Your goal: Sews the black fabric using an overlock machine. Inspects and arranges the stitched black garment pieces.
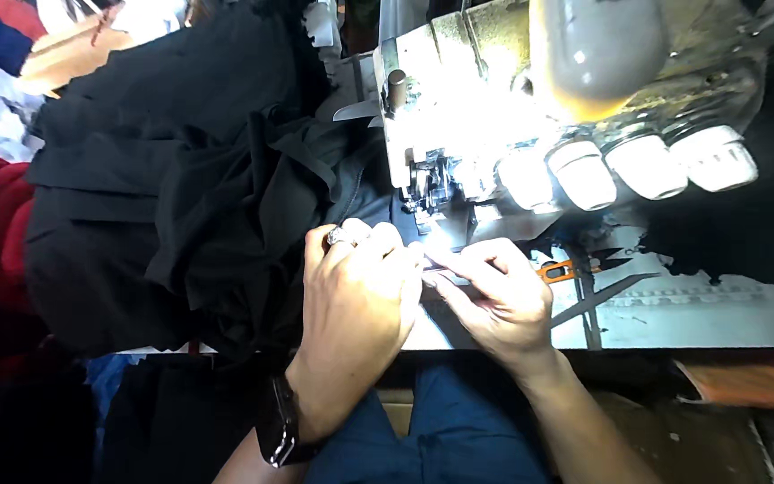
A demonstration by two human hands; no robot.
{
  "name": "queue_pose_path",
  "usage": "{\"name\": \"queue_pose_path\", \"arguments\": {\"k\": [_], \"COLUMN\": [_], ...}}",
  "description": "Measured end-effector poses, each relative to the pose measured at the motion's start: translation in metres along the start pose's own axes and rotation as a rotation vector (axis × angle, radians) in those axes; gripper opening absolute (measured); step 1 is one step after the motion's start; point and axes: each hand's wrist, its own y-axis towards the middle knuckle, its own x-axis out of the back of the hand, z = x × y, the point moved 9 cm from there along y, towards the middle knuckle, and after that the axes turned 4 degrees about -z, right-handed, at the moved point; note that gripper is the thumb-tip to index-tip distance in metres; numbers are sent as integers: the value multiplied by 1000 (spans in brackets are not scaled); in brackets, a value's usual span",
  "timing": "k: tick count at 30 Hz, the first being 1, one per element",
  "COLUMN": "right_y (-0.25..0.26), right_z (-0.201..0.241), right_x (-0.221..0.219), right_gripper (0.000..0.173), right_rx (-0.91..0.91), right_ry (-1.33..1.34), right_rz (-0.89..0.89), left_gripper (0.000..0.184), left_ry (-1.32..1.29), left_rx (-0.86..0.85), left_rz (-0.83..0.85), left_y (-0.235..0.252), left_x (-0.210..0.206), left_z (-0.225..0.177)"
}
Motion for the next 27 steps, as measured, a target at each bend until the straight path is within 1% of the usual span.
{"name": "queue_pose_path", "arguments": {"k": [2,4,7,10,13,17,19,21,23,26,27], "right_y": [-4,-8,-15,-22,-29,-32,-31,-28,-23,-12,-8], "right_z": [1,2,4,7,10,12,7,-2,-12,-28,-32], "right_x": [1,2,6,9,5,-4,-5,-3,2,5,6], "right_gripper": [14,14,14,12,11,14,16,19,21,17,15], "right_rx": [-14,-43,-93,-127,-185,-308,-430,-569,-657,-718,-720], "right_ry": [5,12,67,133,193,247,264,305,298,199,180], "right_rz": [8,18,32,60,112,189,183,144,138,163,171], "left_gripper": [20,21,17,19,21,19,20,21,19,18,19], "left_ry": [14,16,-115,-158,-180,-213,-267,-368,-473,-569,-585], "left_rx": [20,64,135,179,227,205,170,122,69,63,66], "left_rz": [20,39,17,-49,-81,-76,-38,14,24,-38,-27], "left_y": [7,17,26,16,-8,-34,-41,-45,-44,-40,-39], "left_x": [-3,-7,-7,-1,5,12,8,-5,-23,-47,-51], "left_z": [10,24,43,55,58,37,16,-7,-25,-35,-36]}}
